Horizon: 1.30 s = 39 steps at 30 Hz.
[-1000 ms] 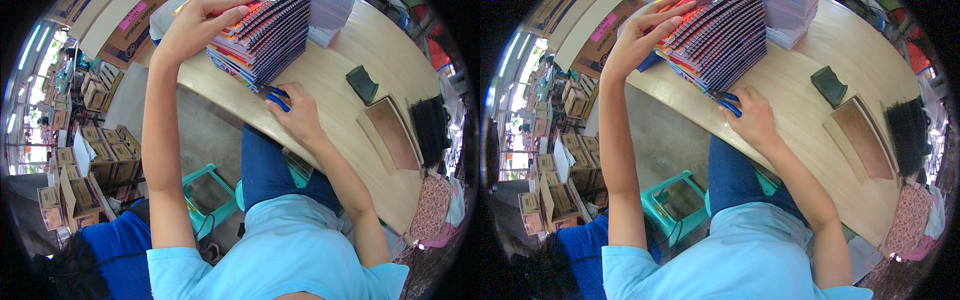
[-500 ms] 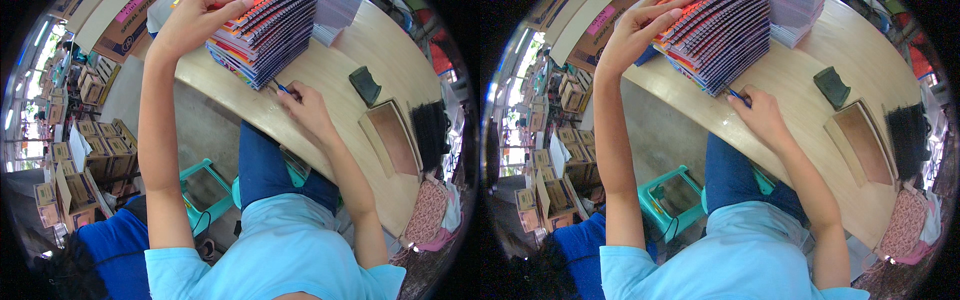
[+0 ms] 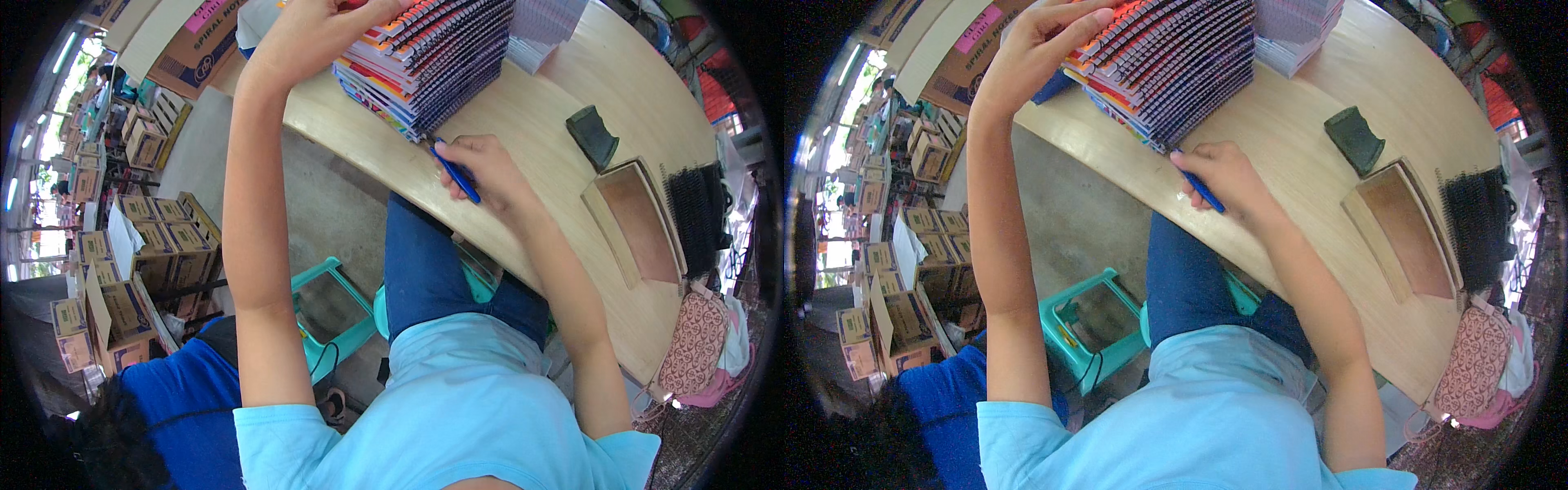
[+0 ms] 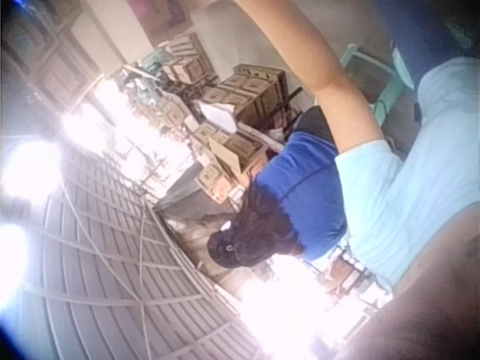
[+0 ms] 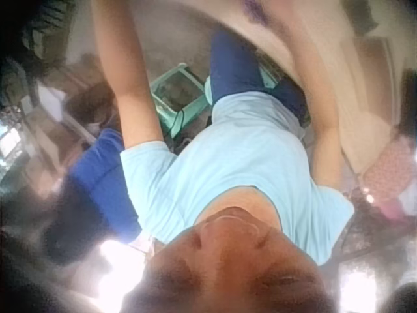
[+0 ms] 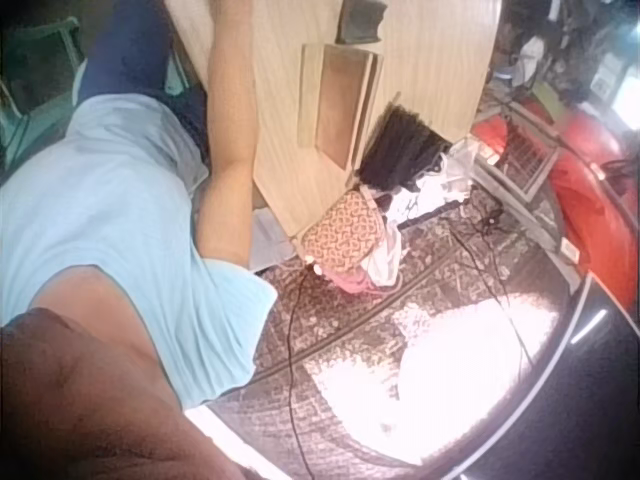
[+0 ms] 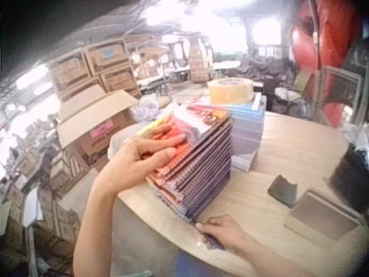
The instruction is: The person uses a blue utility knife to trim the spiral binding of a stack of notebooks. They hold the notebooks steady with one hand while cutting along the edge with the other, then reposition the stack to continue trimming.
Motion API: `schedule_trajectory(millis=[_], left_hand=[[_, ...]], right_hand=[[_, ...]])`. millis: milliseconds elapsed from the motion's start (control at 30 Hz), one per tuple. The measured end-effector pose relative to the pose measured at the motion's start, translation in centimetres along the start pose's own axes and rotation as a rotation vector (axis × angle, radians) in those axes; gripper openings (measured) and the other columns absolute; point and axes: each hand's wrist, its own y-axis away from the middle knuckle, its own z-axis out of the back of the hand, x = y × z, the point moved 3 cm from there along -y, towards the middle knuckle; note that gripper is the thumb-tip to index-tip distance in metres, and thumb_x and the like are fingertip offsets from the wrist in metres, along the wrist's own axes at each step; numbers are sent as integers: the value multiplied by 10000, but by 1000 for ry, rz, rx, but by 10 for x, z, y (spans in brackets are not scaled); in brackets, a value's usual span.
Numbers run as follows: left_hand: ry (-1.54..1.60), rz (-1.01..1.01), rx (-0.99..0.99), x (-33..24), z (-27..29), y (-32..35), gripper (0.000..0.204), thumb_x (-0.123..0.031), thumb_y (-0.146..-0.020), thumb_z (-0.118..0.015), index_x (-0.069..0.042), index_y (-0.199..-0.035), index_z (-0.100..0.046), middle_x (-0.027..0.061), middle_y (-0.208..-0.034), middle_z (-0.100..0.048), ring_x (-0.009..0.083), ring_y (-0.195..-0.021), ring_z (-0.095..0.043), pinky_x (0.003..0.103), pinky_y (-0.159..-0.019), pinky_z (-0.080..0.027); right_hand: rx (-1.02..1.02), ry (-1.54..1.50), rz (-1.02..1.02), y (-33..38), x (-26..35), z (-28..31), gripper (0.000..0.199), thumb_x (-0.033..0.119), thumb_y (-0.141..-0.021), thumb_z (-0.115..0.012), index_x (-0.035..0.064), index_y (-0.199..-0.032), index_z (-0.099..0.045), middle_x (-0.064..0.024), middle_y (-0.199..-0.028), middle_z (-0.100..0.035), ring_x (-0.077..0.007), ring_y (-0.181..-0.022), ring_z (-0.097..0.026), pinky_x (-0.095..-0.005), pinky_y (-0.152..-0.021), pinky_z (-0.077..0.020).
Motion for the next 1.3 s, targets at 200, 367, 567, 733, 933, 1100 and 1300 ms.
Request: schedule_trajectory(millis=[200,367,567,733,933,1100,1300], left_hand=[[-14,32,-7,-1,0,2,371,-259,-928,-610,-69,-1246,-623,232,-1378,-495,317,-1352,-384,384,-1080,-321],[27,25,-6,0,-1,1,372,-264,-930,-609,-72,-1249,-620,243,-1386,-481,320,-1355,-379,381,-1079,-323],[-4,19,-10,3,1,3,376,-276,-930,-611,-72,-1245,-624,242,-1388,-478,318,-1354,-381,378,-1080,-320],[-26,34,-18,1,1,4,371,-291,-936,-599,-82,-1241,-632,246,-1382,-481,316,-1353,-383,377,-1072,-327],[-12,43,-12,-6,1,6,369,-292,-937,-594,-95,-1247,-631,244,-1402,-460,320,-1347,-391,377,-1071,-329],[-55,24,-20,5,3,7,364,-281,-936,-590,-98,-1248,-631,242,-1405,-457,322,-1347,-391,378,-1068,-338],[0,133,-7,-5,0,6,370,-282,-935,-588,-80,-1243,-631,247,-1402,-456,330,-1342,-395,379,-1067,-341]], right_hand=[[-526,788,790,19,6,-7,366,326,-789,-720,-13,-866,-605,-172,-806,-631,-371,-739,-624,-434,-673,-489],[-601,899,909,22,1,-9,354,304,-769,-733,-2,-900,-613,-171,-847,-616,-344,-746,-628,-417,-644,-487],[-142,490,88,7,10,4,356,325,-805,-693,-7,-907,-616,-164,-847,-620,-332,-744,-629,-394,-626,-489],[-481,865,698,20,5,-4,364,320,-796,-699,0,-947,-616,-173,-884,-603,-339,-822,-609,-428,-712,-477],[-619,993,932,26,-3,-9,339,277,-760,-726,16,-946,-615,-170,-884,-595,-353,-830,-595,-446,-725,-464],[-324,905,445,21,20,-3,342,308,-796,-691,8,-946,-620,-176,-865,-608,-348,-806,-608,-435,-710,-477],[-294,831,363,14,14,4,346,327,-816,-668,9,-945,-628,-186,-868,-617,-333,-812,-620,-428,-708,-484]])
